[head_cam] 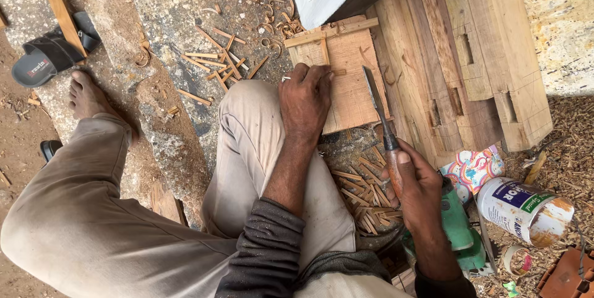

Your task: The person sits on the ground and uses a chisel to carve a small wooden block, repeatedly striking the tool to remove wood shavings. The person occasionally pauses to clear debris from the work surface.

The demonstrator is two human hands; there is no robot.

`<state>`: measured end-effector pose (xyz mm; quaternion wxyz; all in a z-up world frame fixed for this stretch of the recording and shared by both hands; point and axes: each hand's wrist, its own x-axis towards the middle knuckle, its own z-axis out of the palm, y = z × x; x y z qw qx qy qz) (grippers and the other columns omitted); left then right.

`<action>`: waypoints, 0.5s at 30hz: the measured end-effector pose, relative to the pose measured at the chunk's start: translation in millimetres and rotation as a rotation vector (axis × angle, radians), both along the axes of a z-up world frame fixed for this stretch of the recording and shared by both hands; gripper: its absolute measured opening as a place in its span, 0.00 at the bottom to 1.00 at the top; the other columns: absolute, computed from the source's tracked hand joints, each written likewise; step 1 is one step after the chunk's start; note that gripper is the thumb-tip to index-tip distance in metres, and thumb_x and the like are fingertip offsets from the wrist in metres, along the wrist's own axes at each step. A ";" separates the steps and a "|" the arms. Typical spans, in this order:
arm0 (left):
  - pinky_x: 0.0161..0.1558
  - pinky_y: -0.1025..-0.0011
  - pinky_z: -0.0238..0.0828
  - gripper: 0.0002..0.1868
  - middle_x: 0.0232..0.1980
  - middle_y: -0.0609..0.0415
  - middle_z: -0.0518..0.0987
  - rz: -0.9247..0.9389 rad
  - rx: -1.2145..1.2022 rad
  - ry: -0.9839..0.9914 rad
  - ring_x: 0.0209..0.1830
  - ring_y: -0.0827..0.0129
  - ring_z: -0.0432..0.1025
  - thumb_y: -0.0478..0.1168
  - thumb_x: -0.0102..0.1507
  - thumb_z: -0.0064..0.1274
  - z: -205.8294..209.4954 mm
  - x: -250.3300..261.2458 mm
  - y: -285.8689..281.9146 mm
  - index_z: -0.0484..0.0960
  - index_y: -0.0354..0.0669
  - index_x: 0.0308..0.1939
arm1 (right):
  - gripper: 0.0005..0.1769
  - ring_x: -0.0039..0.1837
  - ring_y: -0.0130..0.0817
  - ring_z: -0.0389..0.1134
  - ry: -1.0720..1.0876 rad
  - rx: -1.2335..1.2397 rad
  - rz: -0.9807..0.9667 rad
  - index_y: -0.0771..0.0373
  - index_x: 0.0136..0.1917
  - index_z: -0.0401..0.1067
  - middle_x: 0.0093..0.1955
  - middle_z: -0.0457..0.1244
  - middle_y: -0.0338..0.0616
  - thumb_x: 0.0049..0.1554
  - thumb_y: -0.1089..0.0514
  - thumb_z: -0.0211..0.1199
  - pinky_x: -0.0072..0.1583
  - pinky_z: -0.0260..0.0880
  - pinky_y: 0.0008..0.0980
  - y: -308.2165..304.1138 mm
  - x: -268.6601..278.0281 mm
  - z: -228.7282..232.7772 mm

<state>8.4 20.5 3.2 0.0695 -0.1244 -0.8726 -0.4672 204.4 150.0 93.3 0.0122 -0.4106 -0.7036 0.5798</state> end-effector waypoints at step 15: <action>0.45 0.55 0.67 0.13 0.34 0.52 0.79 -0.016 -0.155 -0.018 0.34 0.65 0.73 0.48 0.66 0.60 0.4 0.4 0.1 0.86 0.41 0.35 | 0.27 0.28 0.22 0.60 0.012 -0.031 0.009 0.60 0.72 0.69 0.37 0.66 0.42 0.65 0.47 0.54 0.26 0.56 0.23 -0.5 -4.2 -4.8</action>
